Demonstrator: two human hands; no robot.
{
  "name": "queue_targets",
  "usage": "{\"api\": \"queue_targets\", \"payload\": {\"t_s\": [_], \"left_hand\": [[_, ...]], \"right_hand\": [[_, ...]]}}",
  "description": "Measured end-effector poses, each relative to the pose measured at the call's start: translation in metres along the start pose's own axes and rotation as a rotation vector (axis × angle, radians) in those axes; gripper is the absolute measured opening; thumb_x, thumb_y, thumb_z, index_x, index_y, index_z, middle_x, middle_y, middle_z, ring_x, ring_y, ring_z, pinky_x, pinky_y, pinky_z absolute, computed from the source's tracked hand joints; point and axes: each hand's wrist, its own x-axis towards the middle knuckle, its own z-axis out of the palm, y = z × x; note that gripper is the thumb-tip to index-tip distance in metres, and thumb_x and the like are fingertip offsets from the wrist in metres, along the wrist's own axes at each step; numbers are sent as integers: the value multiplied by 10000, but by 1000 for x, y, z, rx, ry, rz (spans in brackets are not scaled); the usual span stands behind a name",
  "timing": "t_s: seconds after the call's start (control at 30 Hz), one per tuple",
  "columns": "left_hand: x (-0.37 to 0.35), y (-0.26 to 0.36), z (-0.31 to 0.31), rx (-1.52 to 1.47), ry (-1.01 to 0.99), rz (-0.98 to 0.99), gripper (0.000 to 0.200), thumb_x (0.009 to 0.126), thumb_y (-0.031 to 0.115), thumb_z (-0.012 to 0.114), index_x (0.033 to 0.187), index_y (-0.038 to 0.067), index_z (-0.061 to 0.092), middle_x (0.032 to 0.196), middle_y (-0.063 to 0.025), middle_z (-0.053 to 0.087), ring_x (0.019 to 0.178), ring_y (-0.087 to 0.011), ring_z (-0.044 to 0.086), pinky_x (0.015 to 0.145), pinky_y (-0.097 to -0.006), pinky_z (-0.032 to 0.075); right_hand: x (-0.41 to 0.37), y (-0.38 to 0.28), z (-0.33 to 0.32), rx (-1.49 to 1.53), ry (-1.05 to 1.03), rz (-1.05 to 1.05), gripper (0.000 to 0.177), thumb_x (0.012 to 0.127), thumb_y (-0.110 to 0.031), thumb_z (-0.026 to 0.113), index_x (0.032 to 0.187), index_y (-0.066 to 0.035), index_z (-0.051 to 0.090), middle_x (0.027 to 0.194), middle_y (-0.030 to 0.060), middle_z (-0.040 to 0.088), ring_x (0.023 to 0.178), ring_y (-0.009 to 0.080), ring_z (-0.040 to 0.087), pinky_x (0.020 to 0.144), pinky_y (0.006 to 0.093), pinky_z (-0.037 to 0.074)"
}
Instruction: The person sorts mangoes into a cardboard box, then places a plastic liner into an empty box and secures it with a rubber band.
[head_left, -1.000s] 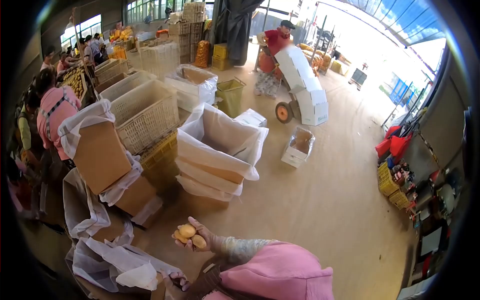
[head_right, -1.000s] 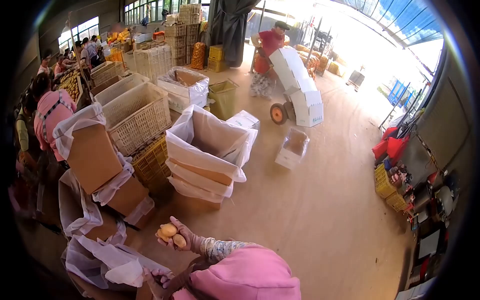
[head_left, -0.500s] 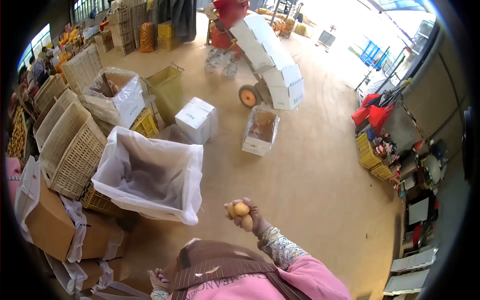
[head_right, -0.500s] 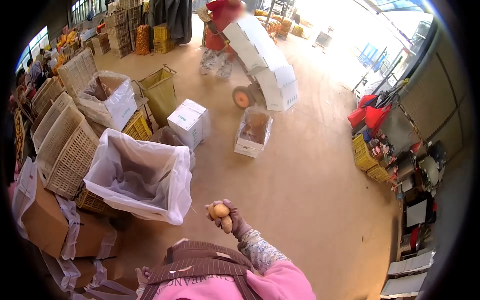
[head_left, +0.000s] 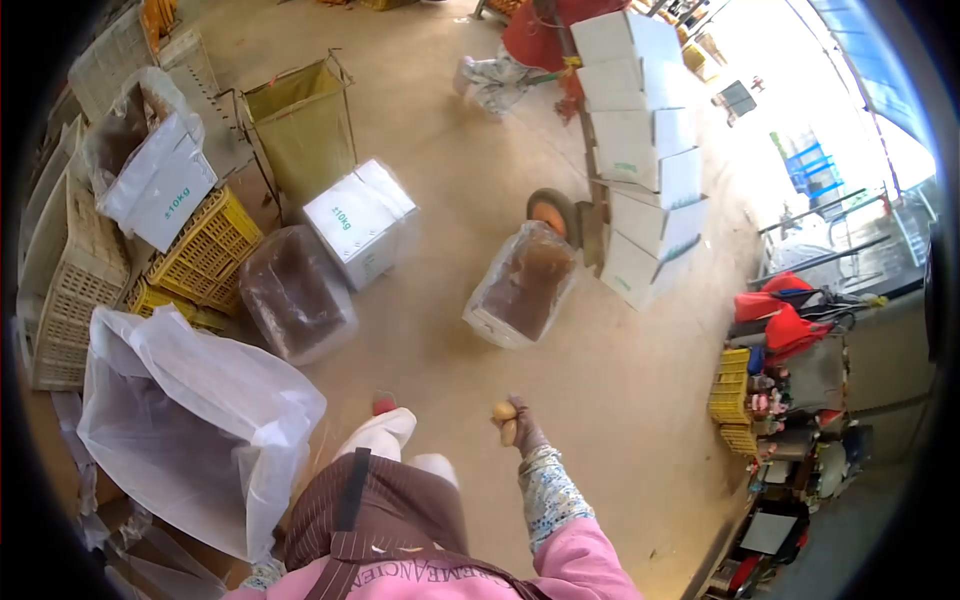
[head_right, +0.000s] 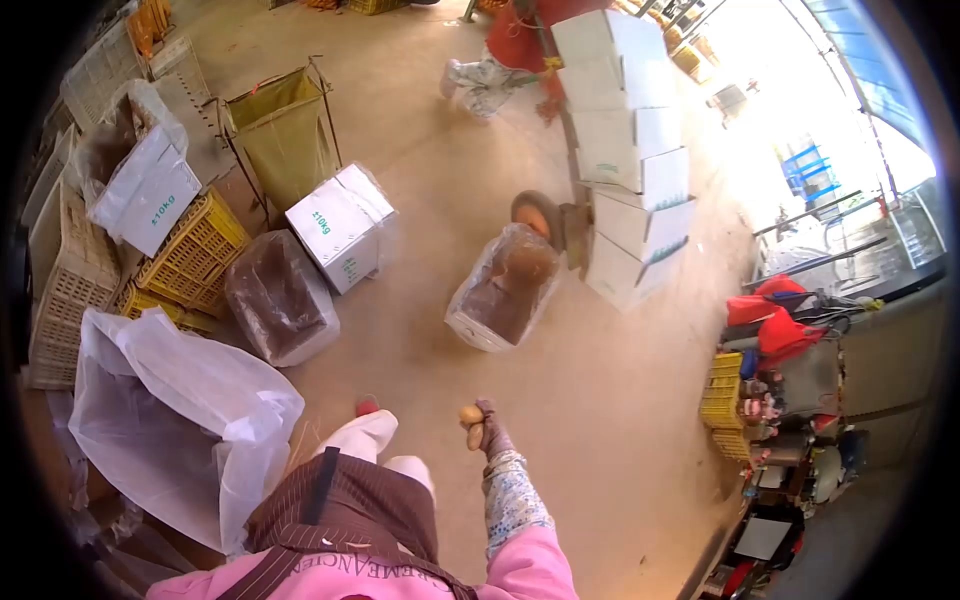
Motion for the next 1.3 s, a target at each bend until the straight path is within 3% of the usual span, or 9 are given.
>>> {"api": "queue_targets", "payload": {"t_s": [0.17, 0.23, 0.37, 0.57, 0.67, 0.87, 1.13, 1.2, 1.3], "left_hand": [[-46, -30, 36, 30, 445, -68, 427, 893, 472, 349, 1020, 113, 542, 778, 0, 592, 511, -87, 461, 401, -239, 363], [-60, -47, 59, 5, 570, -108, 417, 893, 462, 353, 1013, 109, 540, 778, -6, 592, 513, -94, 465, 401, -242, 366], [-73, -72, 123, -31, 730, -217, 398, 894, 441, 361, 1000, 100, 537, 778, -18, 591, 518, -107, 472, 401, -250, 370], [-68, -91, 197, -108, 856, -334, 370, 895, 411, 373, 980, 87, 531, 777, -35, 591, 524, -126, 484, 401, -260, 376], [-61, -97, 218, -141, 877, -343, 356, 895, 396, 379, 970, 81, 528, 777, -44, 591, 527, -136, 489, 401, -266, 380], [-43, -117, 232, -217, 832, -290, 330, 896, 365, 391, 951, 68, 523, 776, -62, 590, 533, -155, 501, 401, -276, 386], [0, -160, 234, -409, 706, -142, 296, 898, 324, 407, 924, 51, 516, 776, -86, 590, 541, -181, 516, 401, -290, 395], [13, -174, 233, -478, 680, -111, 288, 898, 314, 411, 918, 46, 514, 775, -92, 590, 543, -188, 520, 401, -294, 397], [31, -188, 227, -572, 650, -71, 276, 899, 299, 417, 908, 40, 511, 775, -101, 590, 546, -197, 526, 401, -299, 400]], "right_hand": [[147, -48, 3, -634, 229, -128, 726, 785, -190, 602, 1361, -158, 160, 886, 102, 544, 674, 192, 538, 483, 316, 423], [180, -81, 24, -767, 191, 83, 784, 788, -162, 583, 1393, -194, 86, 875, 116, 546, 617, 189, 511, 464, 322, 411], [269, -87, 46, -658, 233, -71, 938, 748, -128, 590, 1402, -185, -80, 929, 119, 548, 572, 190, 504, 481, 332, 398], [348, -83, 43, -709, 216, 24, 827, 760, -128, 582, 1395, -174, 54, 977, 153, 535, 667, 214, 535, 490, 383, 413], [380, -87, 31, -770, 327, 13, 685, 755, -206, 597, 1313, -112, 210, 956, 153, 535, 428, 181, 450, 316, 287, 326], [324, -150, 64, -684, -23, 195, 291, 814, -272, 498, 1056, -109, 491, 722, 86, 534, 553, 217, 523, 423, 326, 421], [221, -249, 77, -555, -103, 318, 466, 748, -422, 574, 1108, -146, 471, 926, 127, 575, 719, 285, 553, 489, 328, 490], [172, -267, 97, -708, -234, 609, 380, 804, -362, 522, 1088, -111, 491, 931, 92, 569, 843, 264, 557, 724, 430, 501], [83, -276, 151, -750, -225, 790, 330, 798, -254, 579, 1058, -60, 520, 930, 93, 572, 804, 233, 576, 676, 357, 512]]}}
